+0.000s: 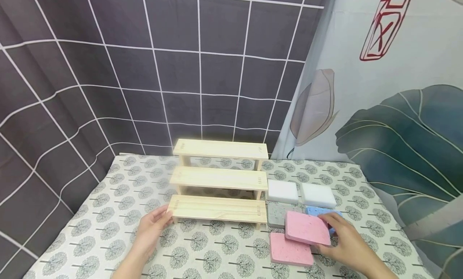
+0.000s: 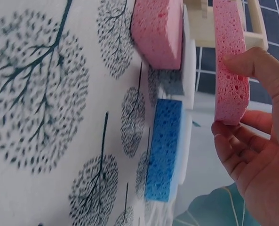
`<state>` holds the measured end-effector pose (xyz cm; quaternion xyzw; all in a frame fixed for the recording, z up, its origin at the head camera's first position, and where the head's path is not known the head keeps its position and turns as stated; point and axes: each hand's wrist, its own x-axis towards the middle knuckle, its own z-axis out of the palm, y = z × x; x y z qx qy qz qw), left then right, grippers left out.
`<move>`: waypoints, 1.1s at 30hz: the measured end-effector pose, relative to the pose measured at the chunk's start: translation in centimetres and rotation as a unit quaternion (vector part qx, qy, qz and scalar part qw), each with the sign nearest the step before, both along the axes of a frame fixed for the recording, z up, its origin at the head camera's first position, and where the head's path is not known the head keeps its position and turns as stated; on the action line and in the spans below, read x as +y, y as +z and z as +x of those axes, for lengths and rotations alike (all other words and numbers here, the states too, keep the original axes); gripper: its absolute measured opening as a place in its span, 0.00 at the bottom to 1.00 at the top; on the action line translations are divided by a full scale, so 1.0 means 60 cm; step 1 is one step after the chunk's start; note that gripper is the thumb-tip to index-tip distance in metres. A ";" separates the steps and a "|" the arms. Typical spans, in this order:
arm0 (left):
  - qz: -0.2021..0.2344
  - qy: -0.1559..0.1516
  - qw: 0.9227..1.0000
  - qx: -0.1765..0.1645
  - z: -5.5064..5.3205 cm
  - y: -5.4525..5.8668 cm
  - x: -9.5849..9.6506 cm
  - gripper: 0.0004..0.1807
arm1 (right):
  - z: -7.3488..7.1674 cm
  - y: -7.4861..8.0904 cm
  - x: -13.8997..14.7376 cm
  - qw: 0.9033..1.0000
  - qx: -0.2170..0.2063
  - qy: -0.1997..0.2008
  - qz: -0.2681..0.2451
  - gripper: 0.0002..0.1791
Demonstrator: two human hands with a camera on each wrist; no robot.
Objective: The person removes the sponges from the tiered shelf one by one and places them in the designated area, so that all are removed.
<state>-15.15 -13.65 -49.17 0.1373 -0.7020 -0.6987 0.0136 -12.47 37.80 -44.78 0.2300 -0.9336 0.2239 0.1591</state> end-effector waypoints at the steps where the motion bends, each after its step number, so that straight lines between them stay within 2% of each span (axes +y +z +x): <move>1: -0.002 0.000 1.000 -0.001 0.000 0.000 0.000 0.24 | 0.001 -0.001 0.003 1.000 -0.003 -0.001 -0.002 0.40; 5: -0.008 0.001 1.000 -0.007 0.001 0.001 0.000 0.24 | 0.006 -0.009 0.016 1.000 -0.009 -0.004 -0.006 0.40; 11: -0.020 0.003 1.000 -0.015 0.001 0.003 -0.001 0.24 | 0.011 -0.019 0.033 0.998 -0.054 -0.017 -0.003 0.39; 14: -0.023 0.002 1.000 -0.016 0.001 0.004 -0.002 0.24 | 0.013 -0.024 0.042 0.998 -0.062 -0.020 0.005 0.39; 20: -0.012 0.001 1.000 -0.014 0.001 0.002 0.000 0.24 | 0.024 -0.029 0.065 0.992 -0.106 -0.059 0.047 0.41; 25: -0.017 0.001 1.000 -0.014 0.001 0.002 0.000 0.24 | 0.032 -0.036 0.080 0.988 -0.121 -0.078 0.049 0.43; 29: -0.026 0.003 1.000 -0.017 0.001 0.003 -0.001 0.24 | 0.030 -0.033 0.085 0.978 -0.167 -0.102 0.073 0.44; 33: -0.023 0.003 1.000 -0.014 0.001 0.003 0.000 0.24 | 0.029 -0.032 0.092 0.970 -0.200 -0.104 0.088 0.44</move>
